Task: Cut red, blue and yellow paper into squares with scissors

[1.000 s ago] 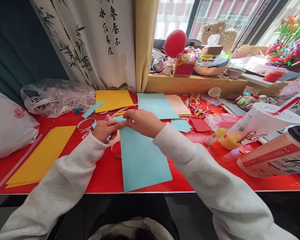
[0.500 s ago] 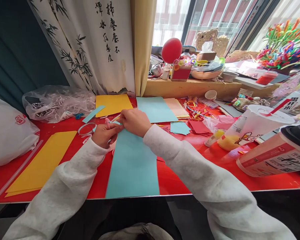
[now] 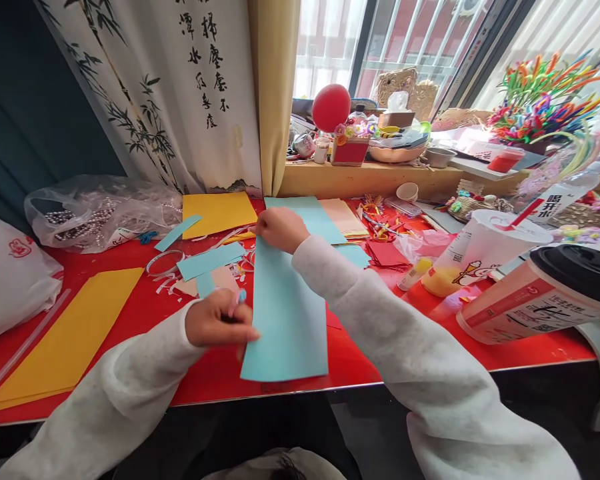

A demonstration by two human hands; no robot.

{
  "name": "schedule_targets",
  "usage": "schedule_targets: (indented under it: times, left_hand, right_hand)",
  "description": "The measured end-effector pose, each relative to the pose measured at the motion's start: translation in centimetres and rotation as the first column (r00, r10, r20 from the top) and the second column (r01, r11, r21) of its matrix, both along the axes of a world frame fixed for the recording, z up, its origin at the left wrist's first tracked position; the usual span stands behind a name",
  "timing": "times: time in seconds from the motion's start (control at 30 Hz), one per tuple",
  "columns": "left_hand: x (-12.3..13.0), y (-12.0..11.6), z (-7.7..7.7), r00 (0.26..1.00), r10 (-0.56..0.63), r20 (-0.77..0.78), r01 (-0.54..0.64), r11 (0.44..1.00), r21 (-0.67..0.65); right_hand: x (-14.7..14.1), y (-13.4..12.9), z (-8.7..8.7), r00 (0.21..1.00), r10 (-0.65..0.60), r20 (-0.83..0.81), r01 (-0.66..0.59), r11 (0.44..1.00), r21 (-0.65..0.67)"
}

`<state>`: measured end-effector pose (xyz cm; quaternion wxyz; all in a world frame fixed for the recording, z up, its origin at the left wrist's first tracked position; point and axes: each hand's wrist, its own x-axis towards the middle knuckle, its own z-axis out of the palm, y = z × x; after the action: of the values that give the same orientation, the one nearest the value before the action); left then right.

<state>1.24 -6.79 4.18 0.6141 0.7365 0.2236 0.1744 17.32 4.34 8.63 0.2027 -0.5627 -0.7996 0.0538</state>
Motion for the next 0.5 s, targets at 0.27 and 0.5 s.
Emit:
schedule_targets:
  times: [0.27, 0.5]
  left_hand:
    - [-2.0, -1.2, 1.1, 0.894, -0.265, 0.362, 0.273, 0.962, 0.029]
    - [-2.3, 5.3, 0.2, 0.575, 0.802, 0.163, -0.818, 0.567, 0.093]
  right_hand:
    - [1.4, 0.9, -1.6, 0.996, 0.079, -0.029, -0.084, 0.972, -0.219]
    - [-1.8, -2.1, 0.5, 0.912, 0.279, -0.301, -0.356, 0.903, -0.240]
